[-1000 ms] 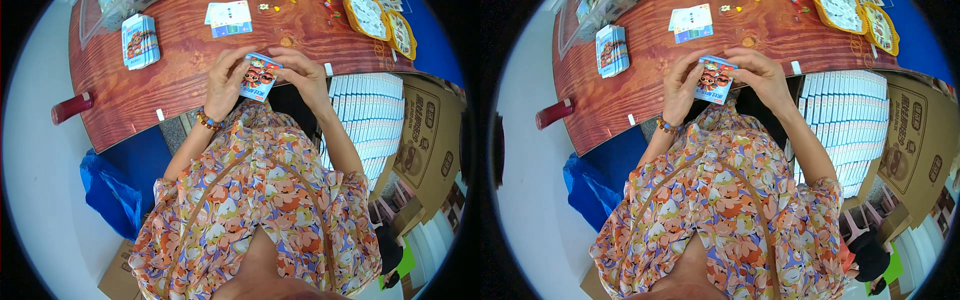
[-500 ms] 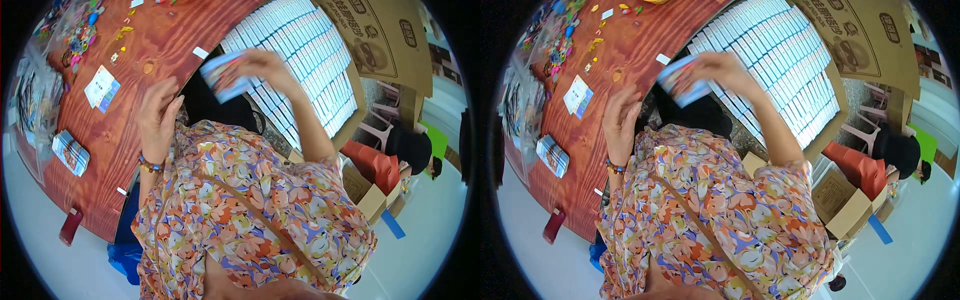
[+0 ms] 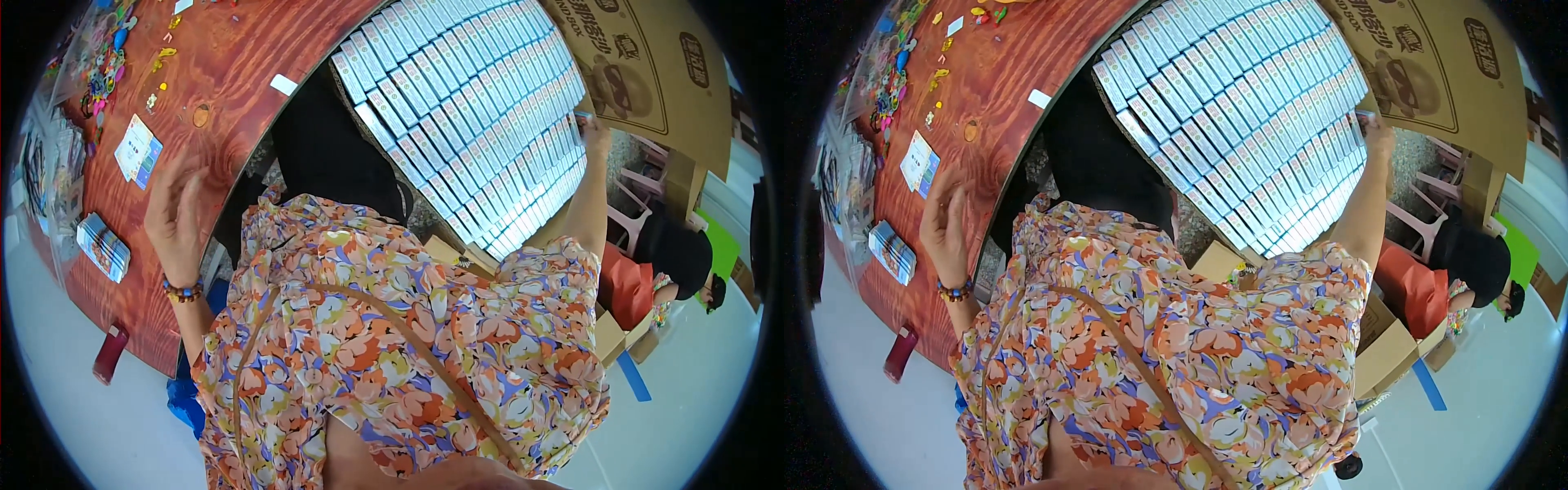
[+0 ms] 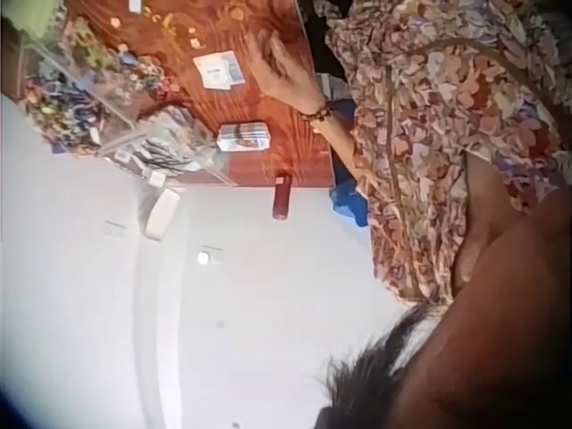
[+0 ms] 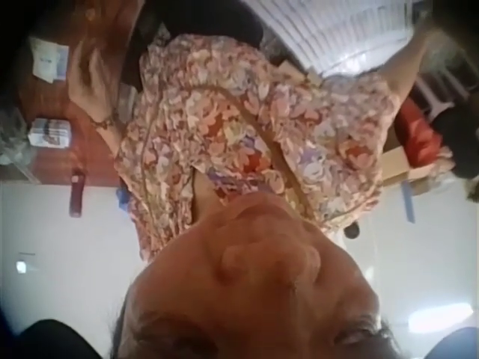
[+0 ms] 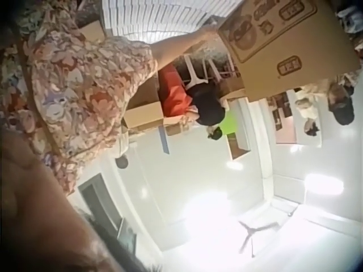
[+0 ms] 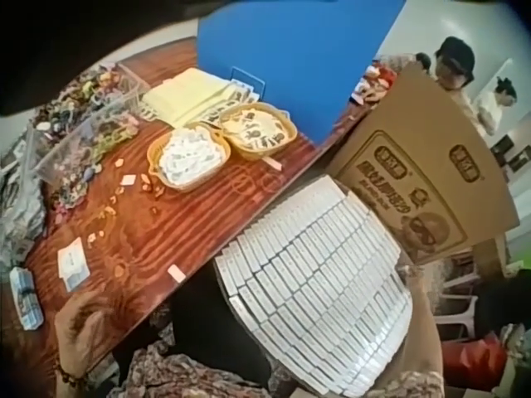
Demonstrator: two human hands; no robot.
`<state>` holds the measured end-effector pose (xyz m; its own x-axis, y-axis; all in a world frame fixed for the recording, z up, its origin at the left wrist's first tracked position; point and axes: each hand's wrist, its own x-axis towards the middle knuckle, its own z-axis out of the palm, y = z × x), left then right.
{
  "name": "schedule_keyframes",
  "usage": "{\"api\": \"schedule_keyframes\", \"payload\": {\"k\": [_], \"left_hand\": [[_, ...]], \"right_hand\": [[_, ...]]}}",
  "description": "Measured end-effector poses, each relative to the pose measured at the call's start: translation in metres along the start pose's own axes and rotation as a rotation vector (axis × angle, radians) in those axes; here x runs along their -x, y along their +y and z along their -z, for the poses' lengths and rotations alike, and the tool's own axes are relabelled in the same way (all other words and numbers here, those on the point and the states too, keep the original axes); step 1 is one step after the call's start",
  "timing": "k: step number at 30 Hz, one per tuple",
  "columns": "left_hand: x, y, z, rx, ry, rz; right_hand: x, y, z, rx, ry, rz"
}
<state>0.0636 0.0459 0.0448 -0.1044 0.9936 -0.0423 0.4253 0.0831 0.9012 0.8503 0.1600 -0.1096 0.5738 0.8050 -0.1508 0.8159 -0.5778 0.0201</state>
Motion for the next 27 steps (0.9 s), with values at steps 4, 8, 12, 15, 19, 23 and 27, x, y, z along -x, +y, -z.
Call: {"api": "schedule_keyframes", "payload": {"k": [4,8,12,15,19,23,27], "left_hand": [[0.022,-0.019,0.047,-0.121,0.190,0.016],[0.037,-0.031,0.070,-0.561,0.582,0.009],[0.046,-0.101,0.136,-0.725,0.917,0.013],[0.082,-0.137,0.171,-0.929,1.004,0.202],[0.075,-0.129,0.173,-0.941,0.961,0.424],[0.073,-0.141,0.203,-0.649,0.831,0.687],[0.079,-0.125,0.187,-0.752,0.939,0.475]], "right_hand": [[-0.052,0.025,-0.044,0.085,-0.142,0.296],[-0.035,-0.075,-0.093,0.084,-0.128,0.702],[0.119,-0.402,-0.057,-0.257,-0.028,0.935],[0.152,-0.411,-0.008,-0.413,0.076,0.968],[0.164,-0.305,0.055,-0.524,0.249,0.877],[0.118,-0.213,0.080,-0.601,0.429,0.769],[0.123,-0.251,0.098,-0.718,0.544,0.976]]}}
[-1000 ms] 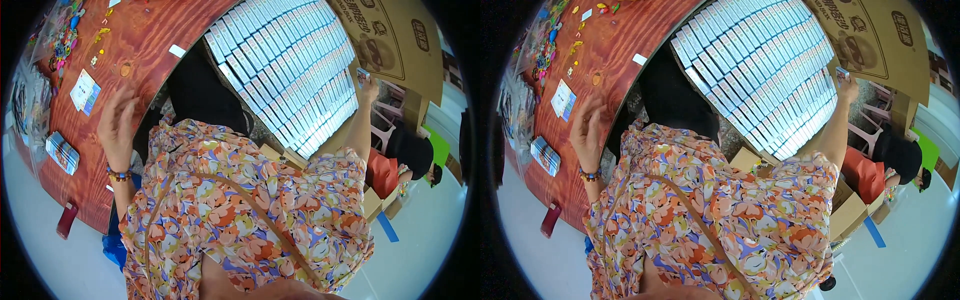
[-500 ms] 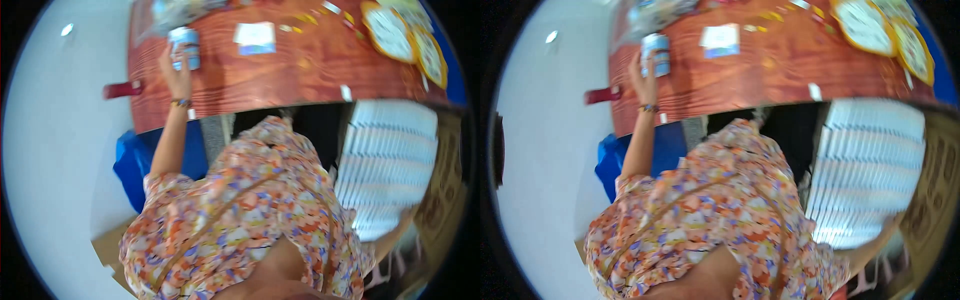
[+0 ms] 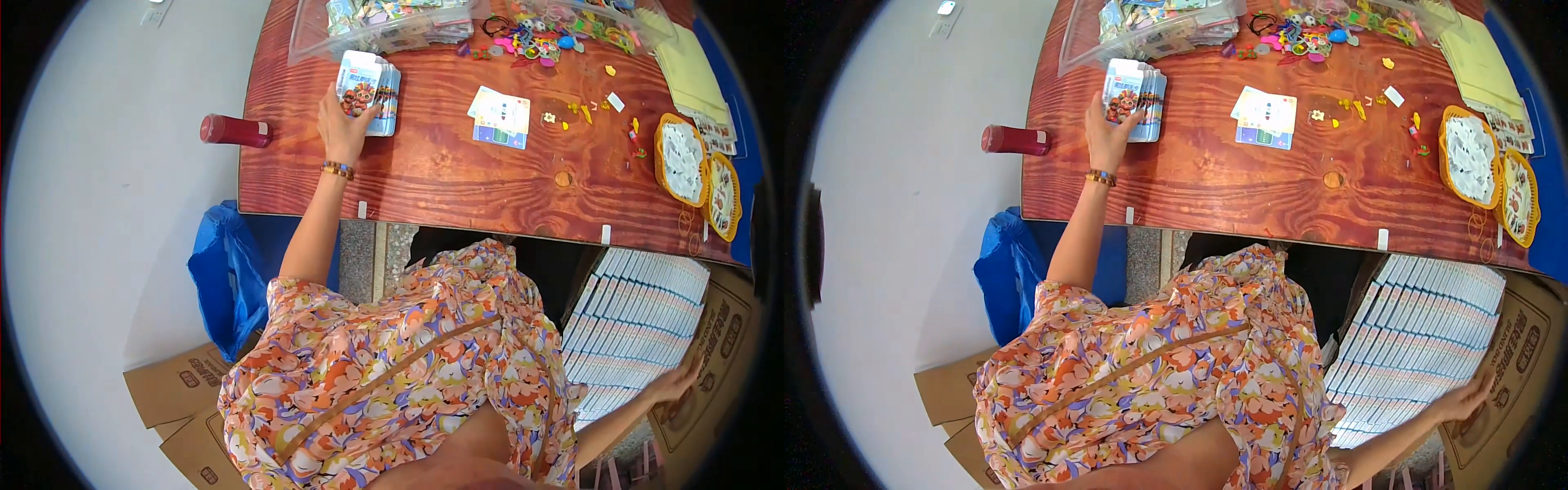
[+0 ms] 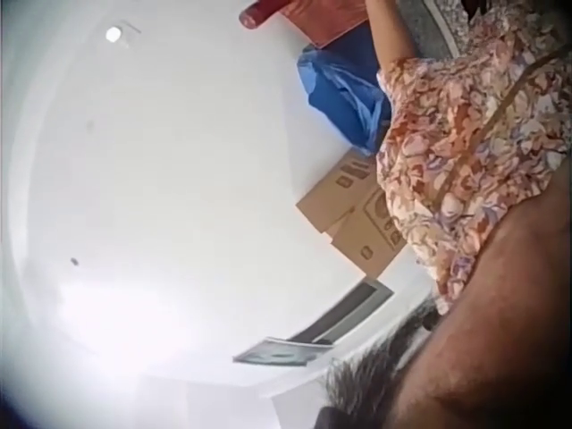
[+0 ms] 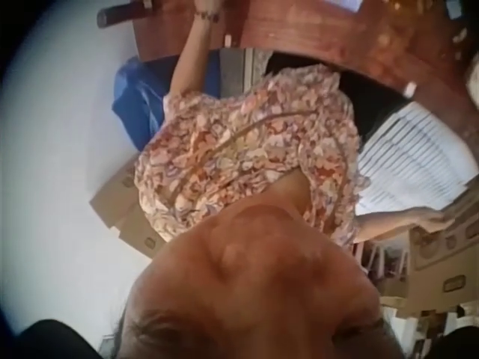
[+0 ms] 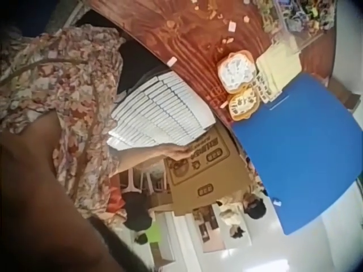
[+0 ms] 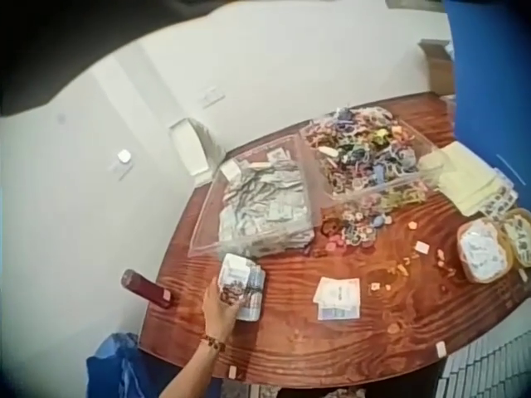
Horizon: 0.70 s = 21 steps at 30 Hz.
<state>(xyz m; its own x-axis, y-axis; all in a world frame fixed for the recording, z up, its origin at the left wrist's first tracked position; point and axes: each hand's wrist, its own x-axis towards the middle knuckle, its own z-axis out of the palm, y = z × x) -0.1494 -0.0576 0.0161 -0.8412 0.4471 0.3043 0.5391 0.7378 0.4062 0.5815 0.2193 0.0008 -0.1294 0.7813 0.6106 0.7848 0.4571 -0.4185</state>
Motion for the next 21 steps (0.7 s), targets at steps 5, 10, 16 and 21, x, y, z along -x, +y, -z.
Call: {"api": "schedule_keyframes", "payload": {"k": [5,10,16,21], "left_hand": [[0.042,0.046,0.021,0.090,-0.006,-0.404],[0.097,0.087,0.039,0.255,-0.270,-0.444],[0.106,0.098,0.024,0.190,-0.221,-0.411],[0.106,0.102,0.014,0.344,-0.240,-0.320]], "right_hand": [[-0.035,-0.231,-0.120,-0.548,-0.629,-0.211],[-0.043,-0.423,-0.212,-1.231,-1.236,-0.154],[-0.031,-0.450,-0.244,-1.177,-1.335,0.038],[-0.033,-0.438,-0.241,-1.172,-1.351,-0.180]]}}
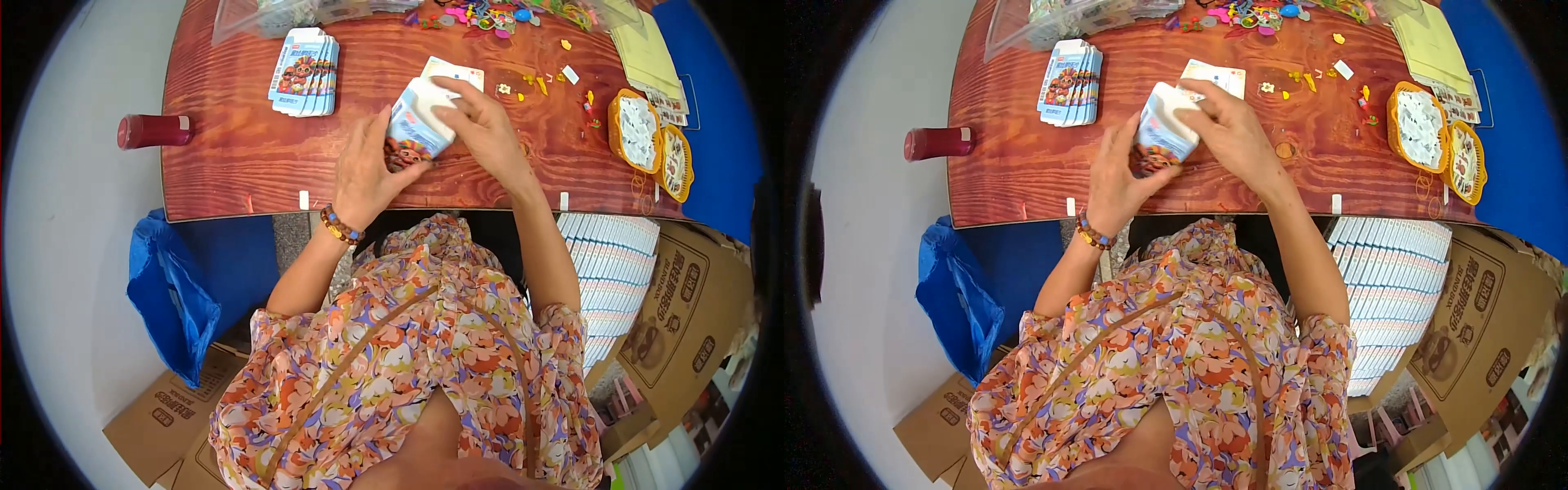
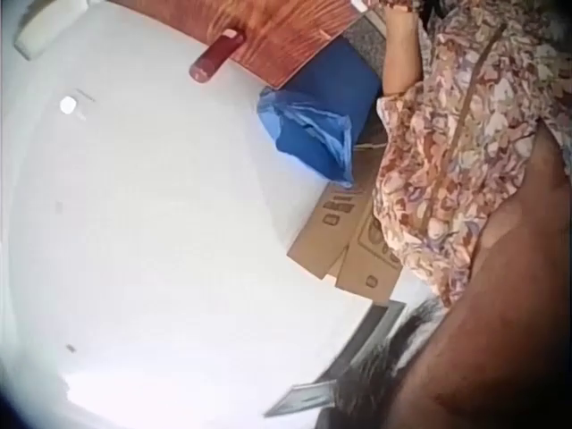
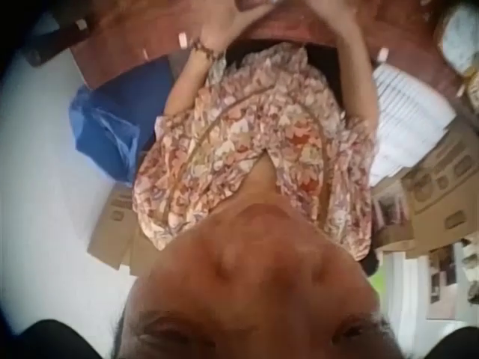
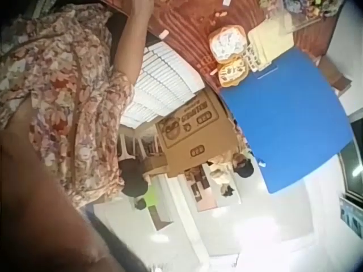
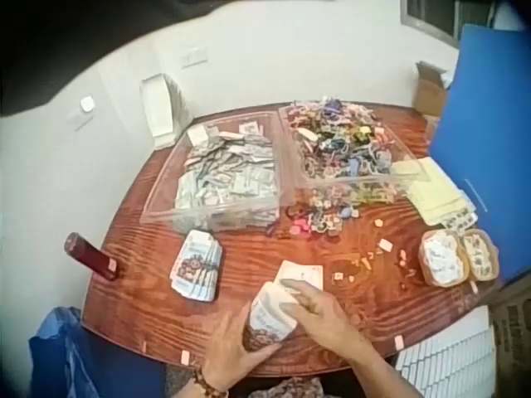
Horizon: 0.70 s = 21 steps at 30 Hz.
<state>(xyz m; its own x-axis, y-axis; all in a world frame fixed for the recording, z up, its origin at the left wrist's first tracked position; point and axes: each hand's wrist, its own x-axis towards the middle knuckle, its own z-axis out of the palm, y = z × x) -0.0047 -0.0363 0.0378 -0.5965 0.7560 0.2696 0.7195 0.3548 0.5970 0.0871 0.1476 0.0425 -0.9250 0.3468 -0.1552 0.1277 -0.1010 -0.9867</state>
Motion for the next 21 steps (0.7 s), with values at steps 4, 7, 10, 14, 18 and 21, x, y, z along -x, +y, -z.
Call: {"api": "schedule_keyframes", "payload": {"k": [4,7,10,14,18,21], "left_hand": [[-0.011,0.000,-0.003,0.091,0.049,0.043],[-0.014,0.008,-0.009,0.133,0.055,0.050],[-0.012,0.013,-0.017,0.164,0.056,0.060],[-0.007,0.008,-0.015,0.381,-0.045,0.187],[-0.004,0.008,-0.008,0.630,-0.116,0.244],[-0.005,0.004,-0.005,0.723,-0.218,0.162]], "right_hand": [[0.022,0.009,-0.006,-0.059,0.351,0.247],[0.031,0.029,-0.018,0.287,0.384,0.461],[0.030,0.047,-0.024,0.146,0.326,0.359],[0.024,0.045,-0.009,0.033,0.282,0.279],[0.025,0.038,0.009,0.009,0.174,0.248],[0.028,0.037,0.013,0.053,0.114,0.297]]}}
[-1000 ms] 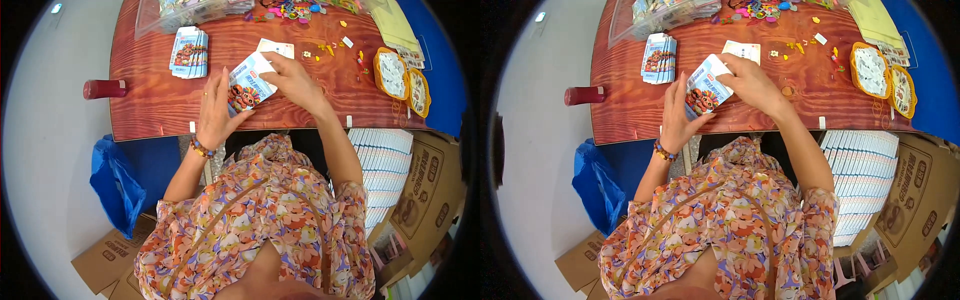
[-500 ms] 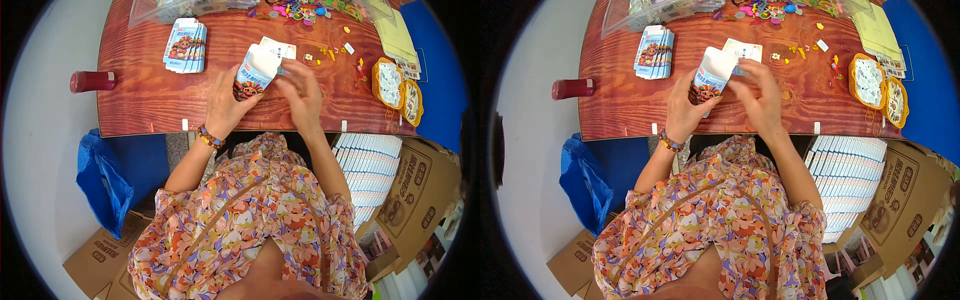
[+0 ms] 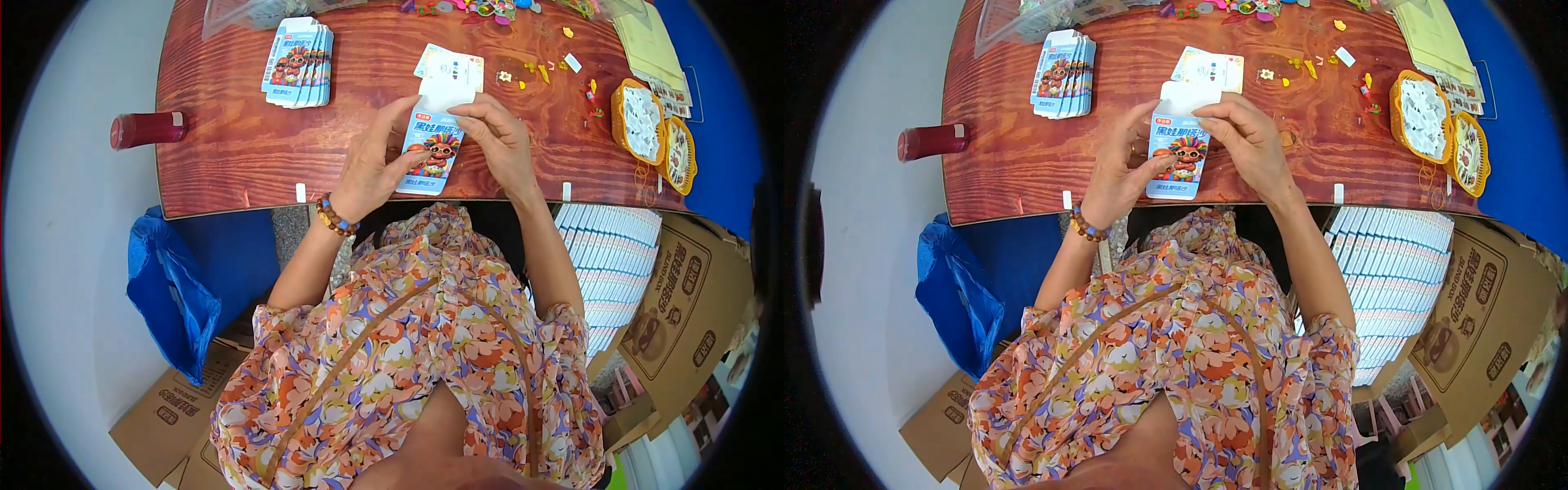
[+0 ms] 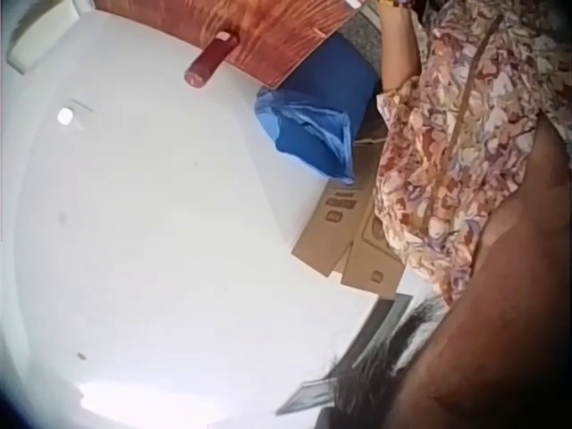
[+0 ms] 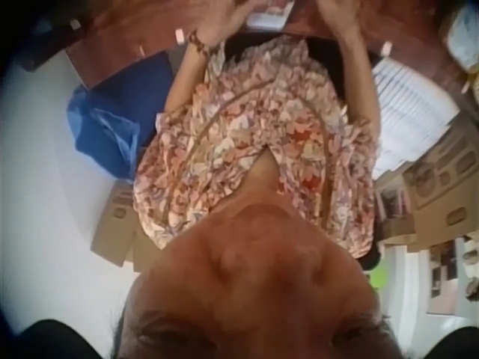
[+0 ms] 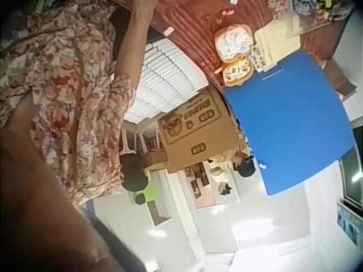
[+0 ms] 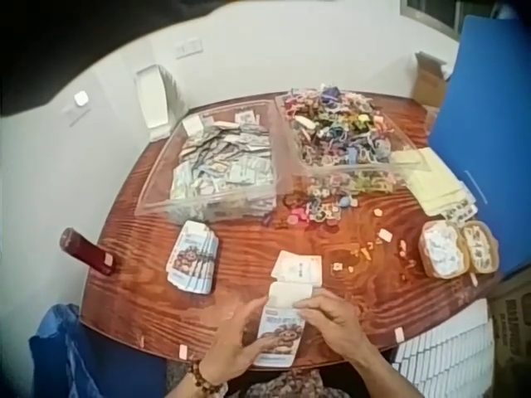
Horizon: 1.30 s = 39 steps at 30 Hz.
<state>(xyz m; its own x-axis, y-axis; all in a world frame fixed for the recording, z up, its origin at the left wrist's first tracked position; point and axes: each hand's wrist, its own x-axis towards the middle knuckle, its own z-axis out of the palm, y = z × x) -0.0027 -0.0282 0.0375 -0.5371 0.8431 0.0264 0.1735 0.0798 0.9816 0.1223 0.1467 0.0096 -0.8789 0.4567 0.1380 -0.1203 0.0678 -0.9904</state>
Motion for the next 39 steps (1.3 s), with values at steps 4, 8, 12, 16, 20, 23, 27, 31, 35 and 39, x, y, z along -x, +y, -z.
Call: {"api": "schedule_keyframes", "payload": {"k": [4,8,12,16,20,23,27,31,35,39], "left_hand": [[-0.004,-0.006,0.001,0.094,-0.086,0.035],[-0.006,-0.009,-0.001,0.267,-0.137,0.102],[-0.003,-0.006,-0.011,0.260,-0.106,0.026],[0.000,-0.004,-0.018,0.213,-0.110,0.038],[0.003,-0.001,-0.020,0.317,-0.121,0.074],[0.004,-0.005,-0.019,0.252,-0.148,0.051],[0.005,-0.001,-0.022,0.267,-0.158,0.079],[0.004,-0.002,-0.023,0.218,-0.173,0.055],[0.006,-0.005,-0.024,0.231,-0.135,0.082],[0.006,-0.001,-0.025,0.218,-0.151,0.115]], "right_hand": [[0.004,-0.004,0.007,0.081,-0.044,0.006],[0.008,-0.012,0.004,0.224,-0.008,0.067],[0.011,-0.034,-0.001,-0.158,0.070,-0.077],[0.007,-0.031,0.015,-0.136,0.110,-0.190],[0.002,-0.041,0.026,-0.164,-0.052,-0.270],[0.002,-0.041,0.031,-0.124,-0.124,-0.319],[0.000,-0.044,0.037,-0.037,-0.186,-0.326],[0.000,-0.053,0.037,0.086,-0.186,-0.307],[0.000,-0.053,0.038,0.198,-0.237,-0.286],[0.004,-0.058,0.037,0.356,-0.239,-0.213]]}}
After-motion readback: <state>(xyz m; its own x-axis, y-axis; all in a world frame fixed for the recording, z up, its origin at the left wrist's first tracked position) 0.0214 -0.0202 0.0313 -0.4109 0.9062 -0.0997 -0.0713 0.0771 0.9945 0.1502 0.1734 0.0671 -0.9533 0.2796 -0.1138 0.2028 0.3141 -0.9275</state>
